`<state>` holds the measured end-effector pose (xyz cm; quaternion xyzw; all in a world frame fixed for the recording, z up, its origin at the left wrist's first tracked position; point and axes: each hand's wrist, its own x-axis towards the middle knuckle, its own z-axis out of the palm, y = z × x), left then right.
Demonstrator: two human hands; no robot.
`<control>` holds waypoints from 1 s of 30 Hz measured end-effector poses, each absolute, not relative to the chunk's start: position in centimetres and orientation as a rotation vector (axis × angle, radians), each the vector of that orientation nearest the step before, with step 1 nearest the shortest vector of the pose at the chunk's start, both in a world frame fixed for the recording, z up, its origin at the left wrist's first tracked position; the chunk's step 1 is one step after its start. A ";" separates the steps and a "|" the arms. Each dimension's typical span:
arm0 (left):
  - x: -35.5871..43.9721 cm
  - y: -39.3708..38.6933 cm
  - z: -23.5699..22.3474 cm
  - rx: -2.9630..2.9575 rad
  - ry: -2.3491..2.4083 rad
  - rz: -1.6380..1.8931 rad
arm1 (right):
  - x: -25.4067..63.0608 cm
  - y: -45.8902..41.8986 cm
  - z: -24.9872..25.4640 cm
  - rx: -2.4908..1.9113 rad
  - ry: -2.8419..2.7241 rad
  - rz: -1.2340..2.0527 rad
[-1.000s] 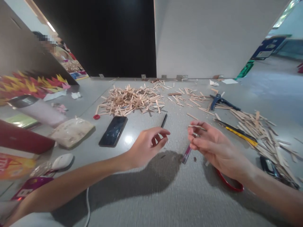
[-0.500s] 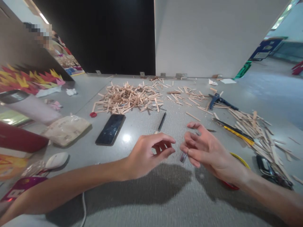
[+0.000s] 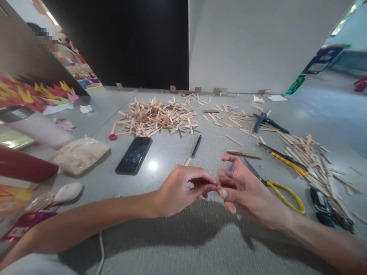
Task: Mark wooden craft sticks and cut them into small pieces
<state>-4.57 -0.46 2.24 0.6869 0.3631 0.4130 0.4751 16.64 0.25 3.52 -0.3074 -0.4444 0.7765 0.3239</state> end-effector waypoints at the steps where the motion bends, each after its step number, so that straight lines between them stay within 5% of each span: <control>1: -4.6 -0.5 2.3 1.686 0.893 1.002 | 16.6 0.2 3.3 -0.793 -1.173 2.032; 20: -4.0 -0.5 1.8 1.294 1.018 0.787 | 15.9 -0.1 1.2 -0.970 -1.326 1.571; 30: -4.9 1.0 1.8 1.545 1.158 0.790 | 16.6 1.7 2.8 -1.116 -1.145 1.769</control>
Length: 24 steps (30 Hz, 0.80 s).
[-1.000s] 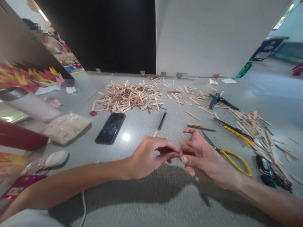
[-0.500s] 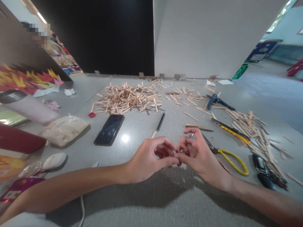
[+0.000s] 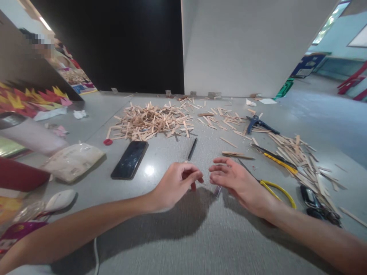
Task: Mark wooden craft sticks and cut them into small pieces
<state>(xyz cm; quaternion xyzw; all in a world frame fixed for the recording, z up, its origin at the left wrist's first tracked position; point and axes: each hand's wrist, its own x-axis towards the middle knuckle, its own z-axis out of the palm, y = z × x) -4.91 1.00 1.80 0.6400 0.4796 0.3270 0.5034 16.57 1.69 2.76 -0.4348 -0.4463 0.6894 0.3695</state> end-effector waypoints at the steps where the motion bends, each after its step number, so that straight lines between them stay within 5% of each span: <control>1: -5.1 1.3 1.9 1.588 1.165 0.783 | 16.7 1.8 3.1 -1.110 -1.087 1.801; 24: -6.9 1.9 1.0 2.148 1.179 0.477 | 16.7 1.7 3.7 -1.041 -1.049 1.834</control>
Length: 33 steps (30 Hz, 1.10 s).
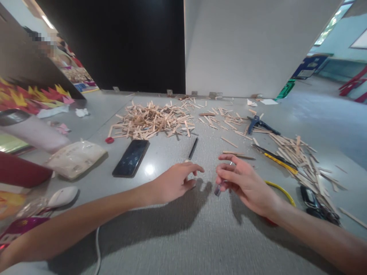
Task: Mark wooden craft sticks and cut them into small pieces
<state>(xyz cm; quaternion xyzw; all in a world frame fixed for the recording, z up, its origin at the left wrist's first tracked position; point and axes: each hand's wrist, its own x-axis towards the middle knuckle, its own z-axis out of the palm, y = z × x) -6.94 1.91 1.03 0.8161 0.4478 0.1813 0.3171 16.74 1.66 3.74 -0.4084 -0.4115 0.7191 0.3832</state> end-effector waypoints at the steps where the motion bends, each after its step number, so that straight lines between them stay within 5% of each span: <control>1: -6.8 1.9 1.1 2.128 1.176 0.489 | 16.7 1.7 3.7 -1.036 -1.061 1.838; 12: -5.5 0.6 1.3 1.709 0.887 0.873 | 16.5 0.8 3.6 -0.941 -1.142 2.059; 33: -5.0 -0.4 1.1 1.454 0.828 0.812 | 16.6 0.5 1.2 -0.455 -1.127 2.306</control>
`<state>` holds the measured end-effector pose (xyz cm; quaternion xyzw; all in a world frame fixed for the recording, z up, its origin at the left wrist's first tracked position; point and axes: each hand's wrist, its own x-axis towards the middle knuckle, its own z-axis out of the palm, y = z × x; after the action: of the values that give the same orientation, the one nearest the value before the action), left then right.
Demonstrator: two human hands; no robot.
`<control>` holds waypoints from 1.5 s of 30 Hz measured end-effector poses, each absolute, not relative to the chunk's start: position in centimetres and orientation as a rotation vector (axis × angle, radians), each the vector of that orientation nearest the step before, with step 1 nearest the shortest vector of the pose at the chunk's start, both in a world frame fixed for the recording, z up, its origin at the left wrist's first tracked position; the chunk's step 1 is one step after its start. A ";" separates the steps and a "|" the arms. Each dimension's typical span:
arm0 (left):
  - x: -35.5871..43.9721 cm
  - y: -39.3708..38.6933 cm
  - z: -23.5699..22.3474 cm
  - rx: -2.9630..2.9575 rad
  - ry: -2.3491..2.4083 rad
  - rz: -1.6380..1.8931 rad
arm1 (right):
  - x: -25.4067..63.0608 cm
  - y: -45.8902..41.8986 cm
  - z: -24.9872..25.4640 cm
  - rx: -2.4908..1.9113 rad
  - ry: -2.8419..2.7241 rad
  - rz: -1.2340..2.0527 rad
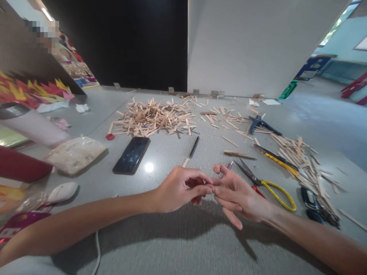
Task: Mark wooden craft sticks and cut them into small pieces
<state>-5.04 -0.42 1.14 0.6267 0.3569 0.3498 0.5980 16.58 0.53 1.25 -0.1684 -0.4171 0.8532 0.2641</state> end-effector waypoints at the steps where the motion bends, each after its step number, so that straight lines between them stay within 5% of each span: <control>1: -5.0 -0.5 1.1 1.456 0.830 0.809 | 16.5 0.5 1.2 -0.456 -1.130 2.305; 22: -4.3 -1.2 1.2 1.255 0.963 0.798 | 15.2 -0.6 0.5 -0.925 -1.233 1.865; 29: -5.0 -0.3 1.4 1.602 1.034 0.777 | 15.2 -0.7 -0.2 -1.040 -1.474 1.759; 38: -7.5 3.6 0.1 2.325 1.269 0.598 | 17.7 2.7 1.3 -1.214 -1.821 1.180; 45: -9.1 5.5 -1.0 2.482 1.337 0.447 | 25.5 12.2 3.6 -1.741 -2.219 0.080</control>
<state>-9.13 5.53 -0.99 0.8606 0.4634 0.1552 0.1431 25.50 12.17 3.65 -0.6093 -0.7763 0.0280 0.1592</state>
